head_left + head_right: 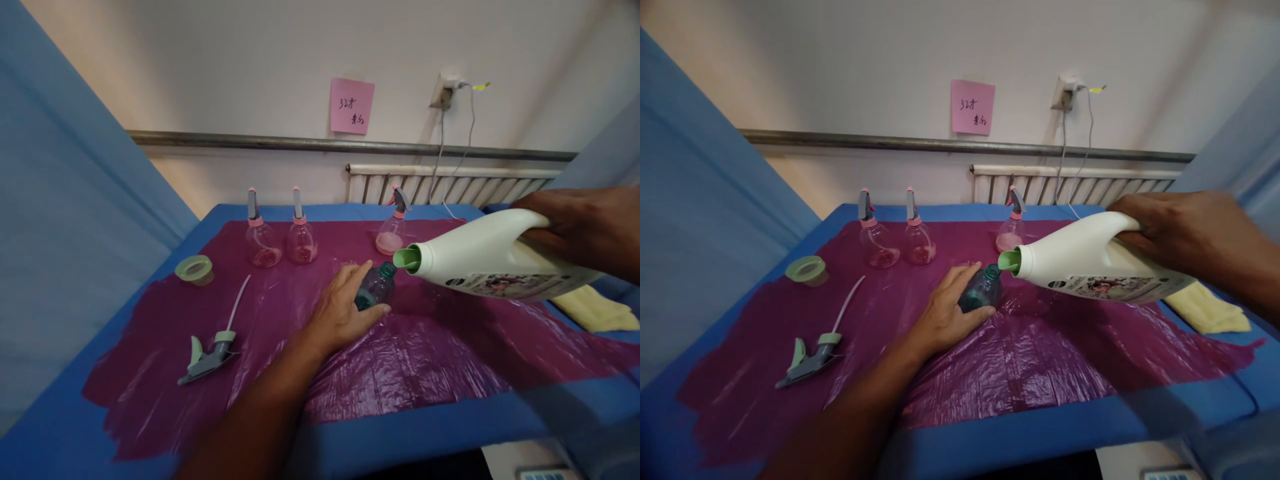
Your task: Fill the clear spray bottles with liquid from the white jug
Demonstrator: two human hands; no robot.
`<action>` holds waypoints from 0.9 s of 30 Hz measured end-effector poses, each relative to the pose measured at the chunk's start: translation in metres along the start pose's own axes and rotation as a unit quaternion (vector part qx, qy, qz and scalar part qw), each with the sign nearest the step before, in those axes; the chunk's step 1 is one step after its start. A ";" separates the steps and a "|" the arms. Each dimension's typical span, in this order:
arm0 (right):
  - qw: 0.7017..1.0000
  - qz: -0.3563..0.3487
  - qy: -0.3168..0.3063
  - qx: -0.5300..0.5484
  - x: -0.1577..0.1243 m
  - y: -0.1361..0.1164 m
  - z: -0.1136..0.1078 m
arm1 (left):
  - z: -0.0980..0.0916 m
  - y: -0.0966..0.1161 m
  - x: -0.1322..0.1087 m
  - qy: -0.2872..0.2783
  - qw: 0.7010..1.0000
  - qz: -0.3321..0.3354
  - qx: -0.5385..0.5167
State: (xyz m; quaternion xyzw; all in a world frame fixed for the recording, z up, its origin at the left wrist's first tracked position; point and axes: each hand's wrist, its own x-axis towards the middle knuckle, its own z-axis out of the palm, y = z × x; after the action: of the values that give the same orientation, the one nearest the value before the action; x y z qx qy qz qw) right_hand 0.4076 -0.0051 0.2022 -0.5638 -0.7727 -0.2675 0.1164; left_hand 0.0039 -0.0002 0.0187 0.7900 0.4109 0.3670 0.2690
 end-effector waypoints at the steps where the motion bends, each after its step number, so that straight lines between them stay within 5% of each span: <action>1: 1.000 -0.016 -0.003 -0.003 0.000 0.002 0.000 | 0.000 0.000 0.000 -0.001 1.000 -0.002 0.001; 11: 0.995 -0.088 0.016 -0.044 0.000 0.006 -0.004 | 0.002 -0.002 0.000 0.006 1.000 0.006 0.006; 27: 0.991 -0.102 0.038 -0.074 0.001 0.017 -0.006 | 0.001 0.002 0.000 0.000 1.000 0.001 0.011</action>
State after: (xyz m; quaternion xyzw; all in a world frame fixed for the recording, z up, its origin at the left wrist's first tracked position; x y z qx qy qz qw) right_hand 0.4222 -0.0038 0.2122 -0.4785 -0.7991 -0.3560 0.0755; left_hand 0.0061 -0.0015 0.0195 0.7932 0.4142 0.3628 0.2600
